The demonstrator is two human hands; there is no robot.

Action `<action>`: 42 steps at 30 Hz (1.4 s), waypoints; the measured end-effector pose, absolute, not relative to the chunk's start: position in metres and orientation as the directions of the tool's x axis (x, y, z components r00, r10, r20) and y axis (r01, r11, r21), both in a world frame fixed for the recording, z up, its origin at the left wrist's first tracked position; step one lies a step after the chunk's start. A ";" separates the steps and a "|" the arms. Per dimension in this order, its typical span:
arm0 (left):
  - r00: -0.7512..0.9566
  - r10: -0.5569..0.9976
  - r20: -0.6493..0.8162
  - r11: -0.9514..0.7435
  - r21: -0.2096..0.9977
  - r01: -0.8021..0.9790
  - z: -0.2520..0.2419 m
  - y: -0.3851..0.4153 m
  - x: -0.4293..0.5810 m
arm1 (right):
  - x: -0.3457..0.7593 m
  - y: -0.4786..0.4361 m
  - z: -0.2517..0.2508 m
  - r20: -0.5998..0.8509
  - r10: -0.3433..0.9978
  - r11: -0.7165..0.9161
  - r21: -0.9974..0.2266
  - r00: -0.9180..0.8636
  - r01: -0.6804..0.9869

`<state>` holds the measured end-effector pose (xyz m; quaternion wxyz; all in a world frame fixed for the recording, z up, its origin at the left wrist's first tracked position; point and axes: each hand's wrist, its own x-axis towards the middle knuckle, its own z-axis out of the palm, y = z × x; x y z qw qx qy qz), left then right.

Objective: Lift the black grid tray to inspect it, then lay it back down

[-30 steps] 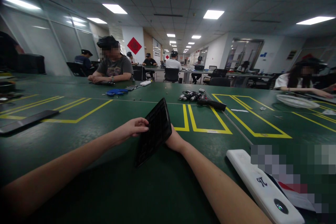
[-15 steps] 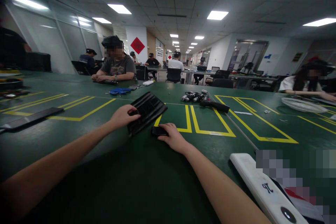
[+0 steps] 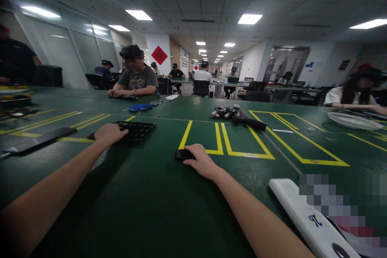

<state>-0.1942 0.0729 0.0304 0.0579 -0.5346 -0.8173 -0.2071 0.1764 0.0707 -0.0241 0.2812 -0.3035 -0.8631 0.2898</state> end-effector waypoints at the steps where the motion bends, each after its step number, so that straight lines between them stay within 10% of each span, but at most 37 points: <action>1: -0.414 0.831 0.370 0.359 0.211 0.909 0.031 0.073 -0.186 | 0.176 0.070 -0.024 0.311 0.687 0.650 -0.667 -0.657 0.364; 11: 0.136 0.969 0.208 -0.158 0.093 0.983 -0.022 0.089 -0.093 | 0.204 0.100 -0.015 0.372 0.810 0.586 -0.502 -0.453 0.636; 24: 0.222 0.931 0.290 -0.256 0.084 0.963 -0.025 0.084 -0.092 | 0.277 0.131 -0.031 0.310 0.951 0.053 -0.172 0.003 0.984; 28: 0.346 0.881 0.322 -0.383 0.058 0.922 -0.017 0.059 -0.067 | 0.239 0.107 -0.023 0.463 0.877 0.208 -0.120 -0.130 0.971; 34: 0.489 0.864 0.121 -0.503 0.143 0.852 -0.019 0.027 -0.030 | 0.183 0.059 -0.035 0.267 0.829 0.544 -0.181 -0.491 0.820; 42: 0.332 0.903 0.272 -0.360 0.059 0.931 -0.014 0.043 -0.044 | 0.211 0.082 -0.021 0.369 0.835 0.466 -0.082 -0.407 0.881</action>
